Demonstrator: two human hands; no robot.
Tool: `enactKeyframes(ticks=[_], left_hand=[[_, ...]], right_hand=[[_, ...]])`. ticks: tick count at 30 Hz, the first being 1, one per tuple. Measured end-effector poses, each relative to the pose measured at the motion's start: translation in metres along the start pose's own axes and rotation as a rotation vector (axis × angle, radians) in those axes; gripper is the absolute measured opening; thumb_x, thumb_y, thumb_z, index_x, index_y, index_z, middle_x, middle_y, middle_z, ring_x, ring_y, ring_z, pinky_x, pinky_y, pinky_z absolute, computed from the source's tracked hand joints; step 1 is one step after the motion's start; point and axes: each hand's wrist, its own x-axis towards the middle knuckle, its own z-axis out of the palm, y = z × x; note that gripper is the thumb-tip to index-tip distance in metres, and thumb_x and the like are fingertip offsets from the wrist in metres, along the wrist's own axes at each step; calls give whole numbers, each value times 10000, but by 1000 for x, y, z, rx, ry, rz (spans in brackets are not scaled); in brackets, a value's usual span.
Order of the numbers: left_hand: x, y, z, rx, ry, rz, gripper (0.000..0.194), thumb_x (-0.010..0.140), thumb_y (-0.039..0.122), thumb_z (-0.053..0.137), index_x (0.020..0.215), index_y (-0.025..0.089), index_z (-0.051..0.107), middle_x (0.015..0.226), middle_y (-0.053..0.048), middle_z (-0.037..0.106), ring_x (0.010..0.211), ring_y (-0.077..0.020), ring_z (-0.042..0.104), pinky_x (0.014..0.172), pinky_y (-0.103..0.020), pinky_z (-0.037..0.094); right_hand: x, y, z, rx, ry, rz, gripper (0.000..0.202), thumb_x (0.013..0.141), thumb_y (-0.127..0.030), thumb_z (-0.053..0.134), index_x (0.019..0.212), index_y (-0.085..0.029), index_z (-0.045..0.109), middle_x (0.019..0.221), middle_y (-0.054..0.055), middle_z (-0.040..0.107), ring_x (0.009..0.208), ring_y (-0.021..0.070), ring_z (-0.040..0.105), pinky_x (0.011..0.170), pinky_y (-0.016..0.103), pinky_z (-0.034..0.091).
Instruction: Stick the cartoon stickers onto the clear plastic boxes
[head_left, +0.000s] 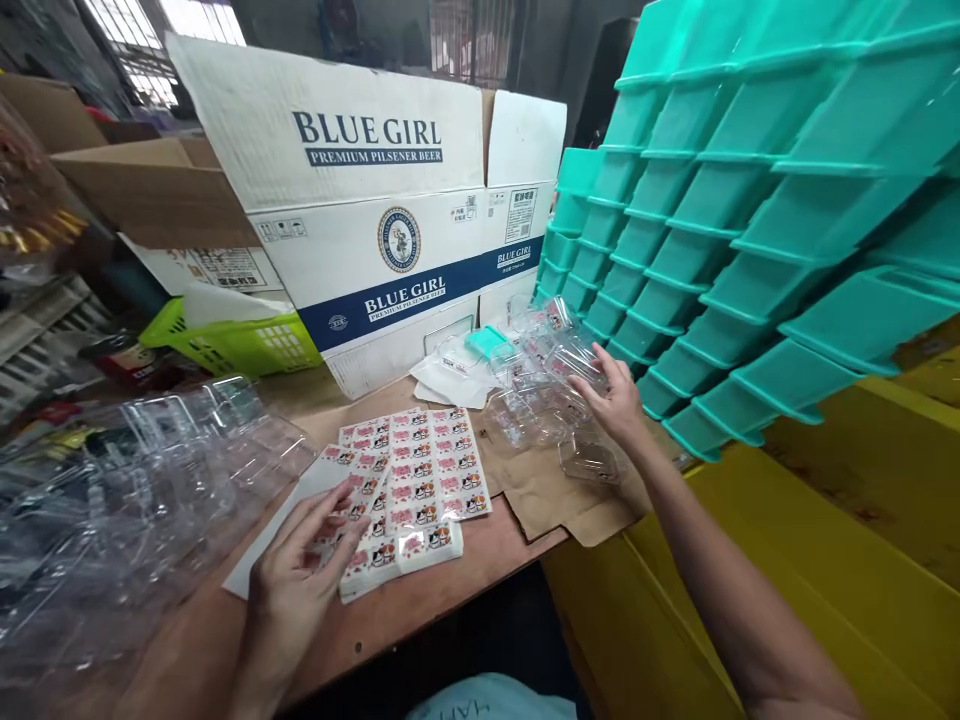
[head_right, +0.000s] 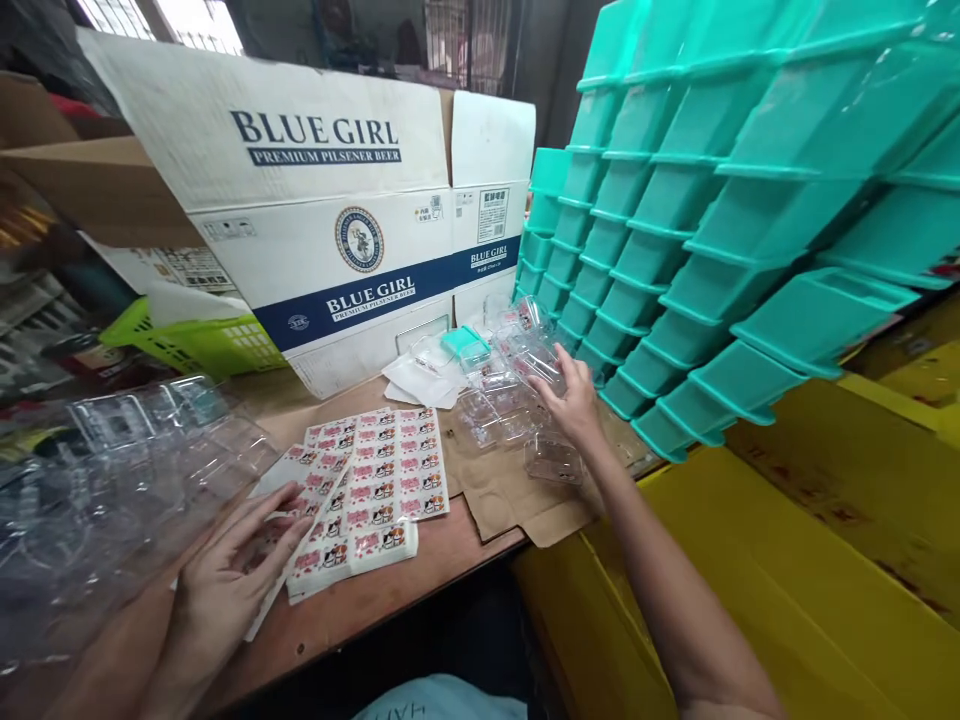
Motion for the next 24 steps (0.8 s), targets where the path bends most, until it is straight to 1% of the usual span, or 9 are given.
enactKeyframes(ticks=[2,4,7,9,12,16,19,22,24], left_hand=[[0,-24,-13,319,-15,139,382,730,432,769,1105,412,700,1084,19,672,982,-289,645,934,-507,546],[-3,-46,-22,485,-58,218,381,755,406,748,1125,333,693,1008,-26,659,948,-288,628,890,-470,547],[-11,-65,-24,540,-94,289,212,868,284,626,1069,275,690,883,-39,641,845,-242,612,808,-389,535],[-16,-64,-18,583,-81,352,231,923,206,525,1089,260,675,872,-46,628,841,-227,602,798,-371,522],[-25,-45,-2,696,-115,445,316,930,140,477,1182,215,652,890,-76,613,878,-235,594,808,-379,526],[-25,-17,4,613,-234,502,412,875,247,636,1285,216,606,1114,-124,629,1088,-280,573,949,-440,503],[-6,-10,-8,333,-36,265,684,702,413,817,1318,221,588,1338,-141,563,1276,-325,485,1091,-497,397],[17,-13,-18,-155,-49,-153,441,690,393,824,1062,178,727,1084,-113,702,1028,-268,642,935,-405,511],[25,-14,-16,-436,-128,-350,297,686,357,827,872,139,749,868,-84,728,781,-191,663,746,-302,539]], right_hand=[[12,26,-1,-138,-65,-55,731,852,-574,586,1428,-135,481,1247,201,574,1190,352,529,1031,556,403],[7,22,4,-192,-15,-148,768,851,-567,599,1433,-84,464,1383,253,486,1311,395,428,1094,595,316],[-32,-36,25,39,6,-220,648,880,-490,615,1405,-128,502,1386,220,508,1311,349,450,1111,546,335],[-67,-92,46,383,-236,-152,487,905,-459,598,1309,-188,587,1159,157,657,1104,285,609,992,481,474],[-110,-162,86,832,-731,137,594,887,-461,627,1408,-220,474,1100,113,690,976,232,667,866,417,549],[-115,-187,118,1001,-791,301,650,769,-357,742,1355,-212,500,985,59,689,879,188,650,795,341,545],[-100,-173,112,971,-891,282,603,782,-318,723,1336,-226,504,803,-6,637,674,134,589,637,279,513],[-88,-165,101,900,-1057,214,584,797,-327,718,1333,-228,508,702,-40,580,628,127,560,585,264,486],[-84,-167,100,852,-1045,148,562,802,-347,718,1309,-209,518,735,-28,591,674,135,573,616,276,491]])
